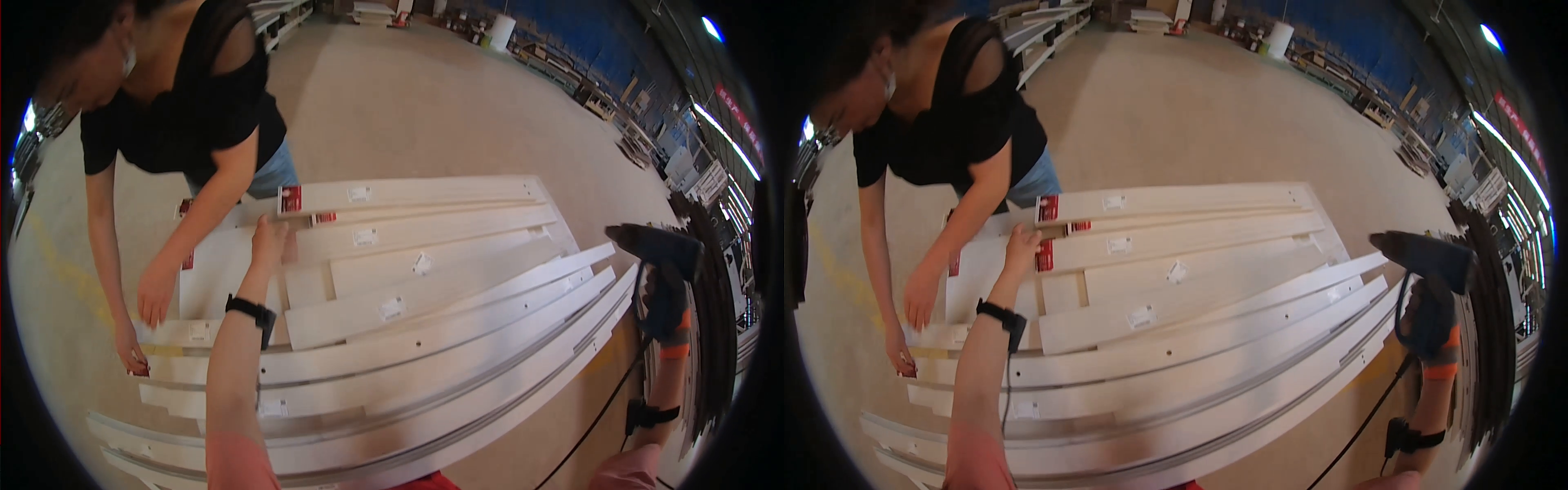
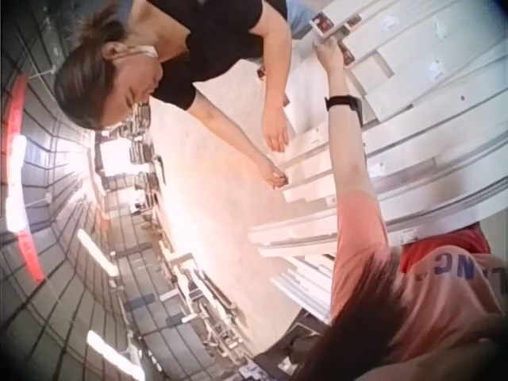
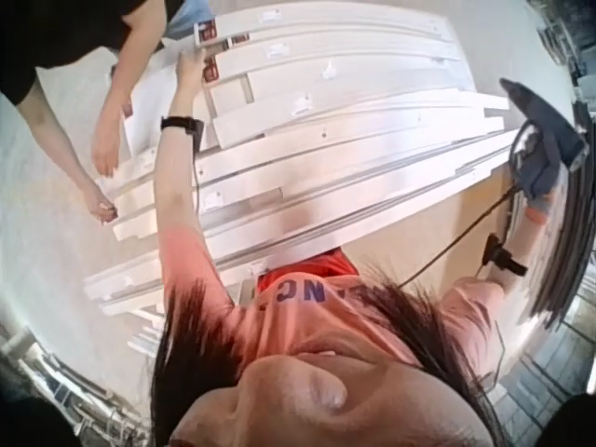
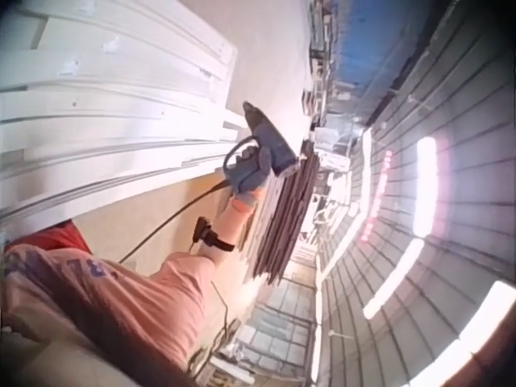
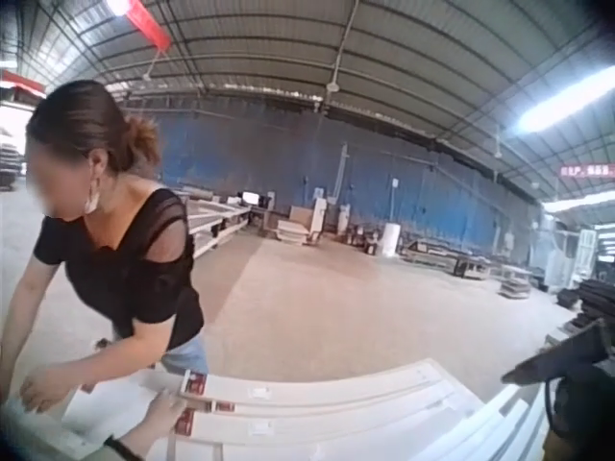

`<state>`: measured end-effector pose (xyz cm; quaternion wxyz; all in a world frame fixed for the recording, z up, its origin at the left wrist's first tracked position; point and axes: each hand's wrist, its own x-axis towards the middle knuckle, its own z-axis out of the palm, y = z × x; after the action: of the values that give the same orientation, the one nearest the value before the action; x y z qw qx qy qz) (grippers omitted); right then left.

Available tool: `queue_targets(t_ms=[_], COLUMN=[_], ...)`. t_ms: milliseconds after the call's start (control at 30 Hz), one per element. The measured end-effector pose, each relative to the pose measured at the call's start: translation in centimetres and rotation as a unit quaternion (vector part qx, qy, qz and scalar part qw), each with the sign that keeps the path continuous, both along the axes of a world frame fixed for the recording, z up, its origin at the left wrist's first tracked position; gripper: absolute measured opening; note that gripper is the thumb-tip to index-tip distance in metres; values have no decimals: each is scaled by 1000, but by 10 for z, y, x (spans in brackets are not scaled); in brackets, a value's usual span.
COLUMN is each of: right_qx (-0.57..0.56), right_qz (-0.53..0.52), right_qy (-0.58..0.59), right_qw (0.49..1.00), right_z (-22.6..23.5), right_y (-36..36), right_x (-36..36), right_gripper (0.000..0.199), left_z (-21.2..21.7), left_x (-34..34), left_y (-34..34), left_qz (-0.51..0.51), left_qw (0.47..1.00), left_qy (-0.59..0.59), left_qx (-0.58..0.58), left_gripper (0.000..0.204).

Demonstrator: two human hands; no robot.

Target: Using a heat gun to process or remove stickers from white wooden boards and stacking them.

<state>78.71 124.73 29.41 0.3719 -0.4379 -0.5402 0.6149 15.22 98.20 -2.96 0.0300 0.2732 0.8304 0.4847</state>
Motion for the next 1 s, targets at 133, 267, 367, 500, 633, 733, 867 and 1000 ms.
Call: queue_targets(t_ms=[133, 267, 367, 500, 633, 733, 867, 1000], right_qx=[45, -4, -17, 46, 3, -13, 28, 65], right_qz=[44, 99, 163, 141, 214, 281, 335, 366], right_qy=[-4, -22, -25, -133, -128, -101, -143, -188], right_qw=[998, 995, 986, 980, 968, 954, 931, 909], right_z=[6, 5, 2, 5, -5, -7, -12, -12], right_y=[17, 4, -8, -19, -42, -70, -95, -98], right_x=[-88, -144, -188, -213, -251, -283, -309, -310], right_gripper=[22, 30, 33, 31, 30, 26, 23, 25], left_z=[-32, -28, -39, 34, 37, 12, 8, -12], left_x=[-60, -49, -65, 14, 32, 33, 64, 79], left_y=[48, 62, 20, 18, -4, -17, 6, 39], left_qz=[124, 133, 42, -87, -99, -88, -105, -140], left_qw=[968, 958, 954, 928, 964, 964, 957, 937], left_qy=[-217, -255, -296, -362, -246, -239, -266, -320], left_qx=[9, 17, 1, 1, -28, -75, -38, 17], left_gripper=[54, 39, 33, 20, 27, 28, 25, 24])
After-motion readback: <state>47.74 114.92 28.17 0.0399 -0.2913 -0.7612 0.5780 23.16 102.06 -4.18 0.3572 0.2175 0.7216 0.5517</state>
